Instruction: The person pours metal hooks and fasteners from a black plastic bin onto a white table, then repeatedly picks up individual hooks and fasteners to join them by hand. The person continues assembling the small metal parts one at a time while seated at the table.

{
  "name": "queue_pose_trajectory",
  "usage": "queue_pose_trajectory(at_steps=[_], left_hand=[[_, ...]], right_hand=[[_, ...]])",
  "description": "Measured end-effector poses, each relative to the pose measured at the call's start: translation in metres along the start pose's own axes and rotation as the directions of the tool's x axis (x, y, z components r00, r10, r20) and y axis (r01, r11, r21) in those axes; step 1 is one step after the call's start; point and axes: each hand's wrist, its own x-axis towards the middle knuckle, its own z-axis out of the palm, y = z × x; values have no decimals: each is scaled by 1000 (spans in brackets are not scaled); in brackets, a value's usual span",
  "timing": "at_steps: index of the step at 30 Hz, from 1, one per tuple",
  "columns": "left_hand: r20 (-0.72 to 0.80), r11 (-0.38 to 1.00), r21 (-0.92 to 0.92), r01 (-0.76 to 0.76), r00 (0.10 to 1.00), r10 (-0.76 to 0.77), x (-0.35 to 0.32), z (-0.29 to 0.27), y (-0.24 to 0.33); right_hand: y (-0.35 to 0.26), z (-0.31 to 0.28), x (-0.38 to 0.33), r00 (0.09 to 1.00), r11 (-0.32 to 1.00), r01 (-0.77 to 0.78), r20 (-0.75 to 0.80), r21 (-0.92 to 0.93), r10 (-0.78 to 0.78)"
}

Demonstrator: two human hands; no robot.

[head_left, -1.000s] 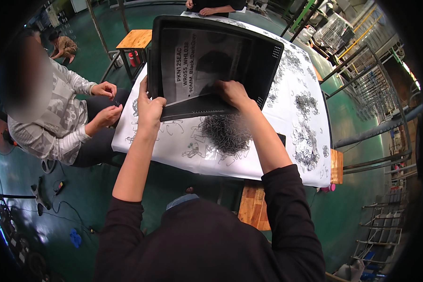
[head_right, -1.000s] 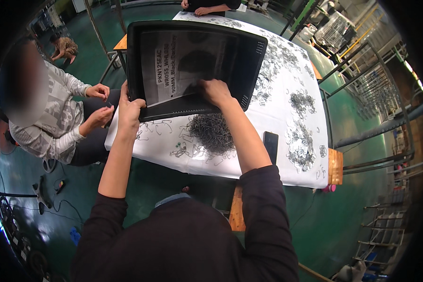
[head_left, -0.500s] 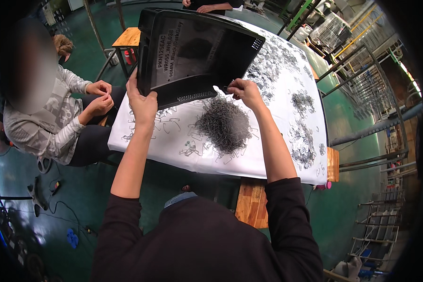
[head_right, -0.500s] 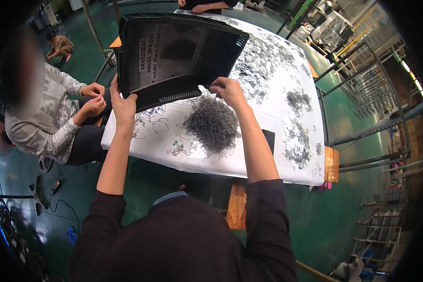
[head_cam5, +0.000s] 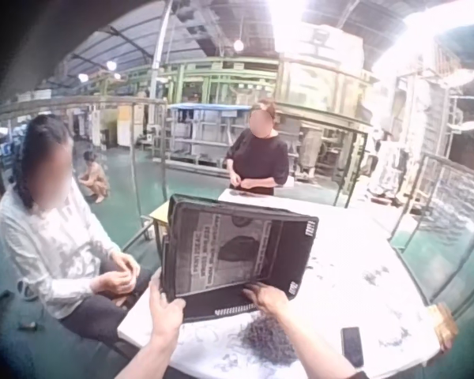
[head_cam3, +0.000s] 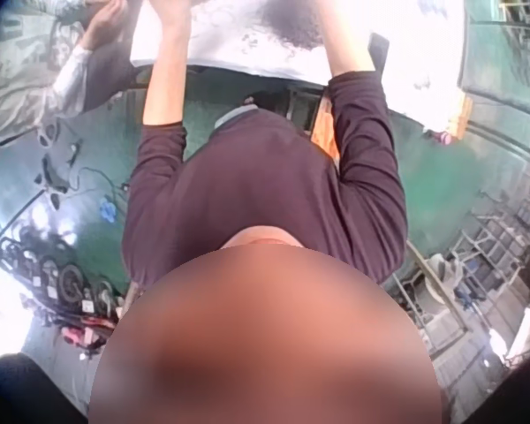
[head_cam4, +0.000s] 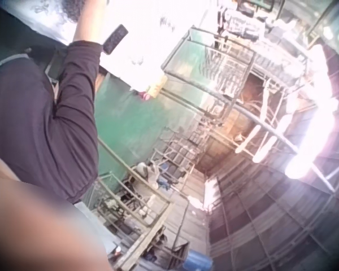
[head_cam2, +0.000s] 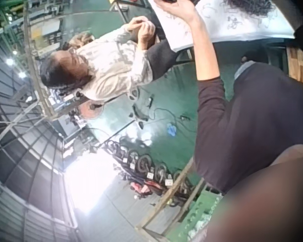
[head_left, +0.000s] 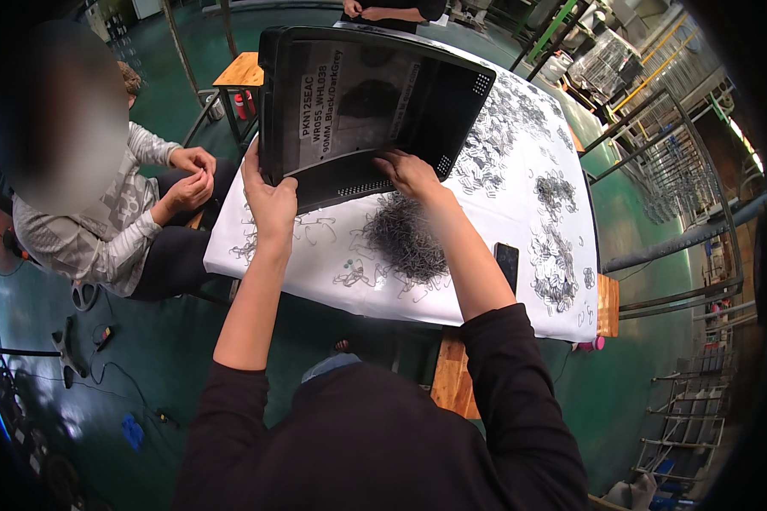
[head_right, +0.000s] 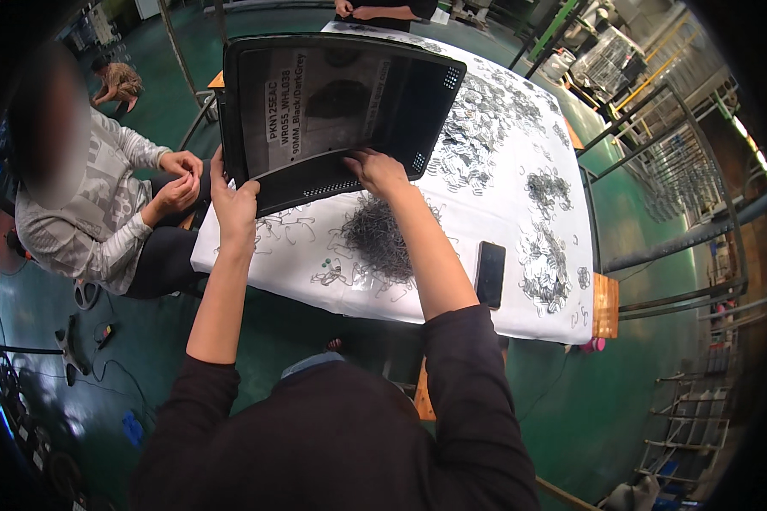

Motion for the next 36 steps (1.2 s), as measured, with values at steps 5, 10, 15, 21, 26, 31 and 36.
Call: queue_pose_trajectory(at_steps=[5, 10, 15, 21, 26, 31, 36], left_hand=[[-71, 991, 128, -44, 996, 54, 7, -10, -25], [-77, 980, 149, -132, 987, 144, 29, -24, -51], [45, 957, -55, 284, 958, -282, 35, -31, -47], [364, 882, -62, 467, 834, -416, 15, 16, -42], [615, 887, 18, 462, 694, -374, -23, 64, -14], [924, 918, -33, 395, 362, -123, -93, 117, 41], [993, 952, -115, 283, 55, 104, -156, 166, 83]], right_hand=[[8, -14, -7, 977, 987, -160, 142, -22, 162], [30, -35, -29, 948, 949, -314, 44, -5, 314], [54, -86, -43, 821, 879, -326, -357, 347, 445], [72, -166, -122, 770, 827, -436, -329, 355, 547], [54, -194, -254, 578, 722, -618, -443, 311, 686], [2, -176, -436, 156, 554, -623, -607, 551, 779], [-74, -116, -616, -293, 303, -329, -401, 895, 868]])
